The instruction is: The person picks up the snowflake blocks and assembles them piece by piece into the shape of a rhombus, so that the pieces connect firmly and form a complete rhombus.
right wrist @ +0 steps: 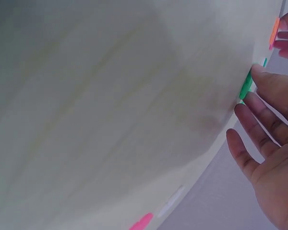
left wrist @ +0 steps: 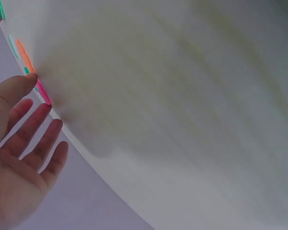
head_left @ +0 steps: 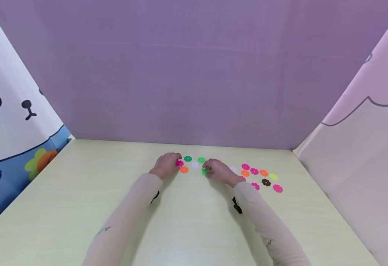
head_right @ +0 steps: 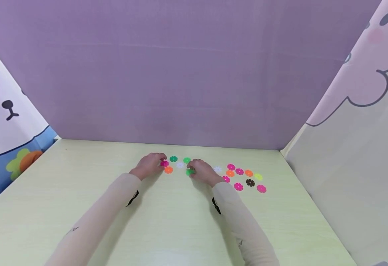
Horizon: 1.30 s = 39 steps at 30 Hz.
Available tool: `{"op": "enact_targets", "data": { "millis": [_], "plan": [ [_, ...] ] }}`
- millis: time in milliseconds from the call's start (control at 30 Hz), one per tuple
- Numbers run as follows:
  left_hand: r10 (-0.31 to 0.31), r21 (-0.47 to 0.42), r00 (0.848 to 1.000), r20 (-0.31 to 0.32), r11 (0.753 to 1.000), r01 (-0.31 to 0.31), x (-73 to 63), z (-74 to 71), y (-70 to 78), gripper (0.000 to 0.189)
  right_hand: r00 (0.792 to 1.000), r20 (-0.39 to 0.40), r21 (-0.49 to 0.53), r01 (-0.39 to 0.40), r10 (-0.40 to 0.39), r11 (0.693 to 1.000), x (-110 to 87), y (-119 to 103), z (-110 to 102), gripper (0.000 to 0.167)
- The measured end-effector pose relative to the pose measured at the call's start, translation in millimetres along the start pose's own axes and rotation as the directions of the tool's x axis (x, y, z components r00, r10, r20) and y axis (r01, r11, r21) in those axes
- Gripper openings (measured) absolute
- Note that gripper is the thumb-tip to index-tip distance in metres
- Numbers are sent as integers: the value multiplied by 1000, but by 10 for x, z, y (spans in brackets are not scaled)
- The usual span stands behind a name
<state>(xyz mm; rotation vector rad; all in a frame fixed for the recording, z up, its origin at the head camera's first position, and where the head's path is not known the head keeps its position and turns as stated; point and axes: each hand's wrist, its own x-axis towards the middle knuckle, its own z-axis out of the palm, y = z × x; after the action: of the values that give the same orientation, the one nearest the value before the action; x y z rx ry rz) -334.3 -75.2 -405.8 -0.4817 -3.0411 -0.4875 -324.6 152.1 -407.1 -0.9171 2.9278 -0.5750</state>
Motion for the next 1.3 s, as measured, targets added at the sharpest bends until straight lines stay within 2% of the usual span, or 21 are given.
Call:
{"op": "enact_targets", "data": {
  "millis": [233, 567, 933, 1300],
  "plan": [
    [43, 6, 999, -14, 999, -43, 14, 1, -22, 35, 1000, 9, 0, 21, -21, 1000, 22, 8, -2, 27],
    [35, -24, 999, 3, 999, -35, 28, -8, -21, 34, 1000, 13, 39, 9, -9, 999, 27, 4, -14, 25],
    [3, -138, 1000, 9, 990, -2, 37, -13, -43, 31, 999, -15, 134, -39, 42, 990, 18, 51, -7, 26],
    [17, -268, 999, 30, 963, -9, 6, -49, -94, 19, 998, -61, 188, 2, 9, 982, -15, 5, -50, 27]
  ]
}}
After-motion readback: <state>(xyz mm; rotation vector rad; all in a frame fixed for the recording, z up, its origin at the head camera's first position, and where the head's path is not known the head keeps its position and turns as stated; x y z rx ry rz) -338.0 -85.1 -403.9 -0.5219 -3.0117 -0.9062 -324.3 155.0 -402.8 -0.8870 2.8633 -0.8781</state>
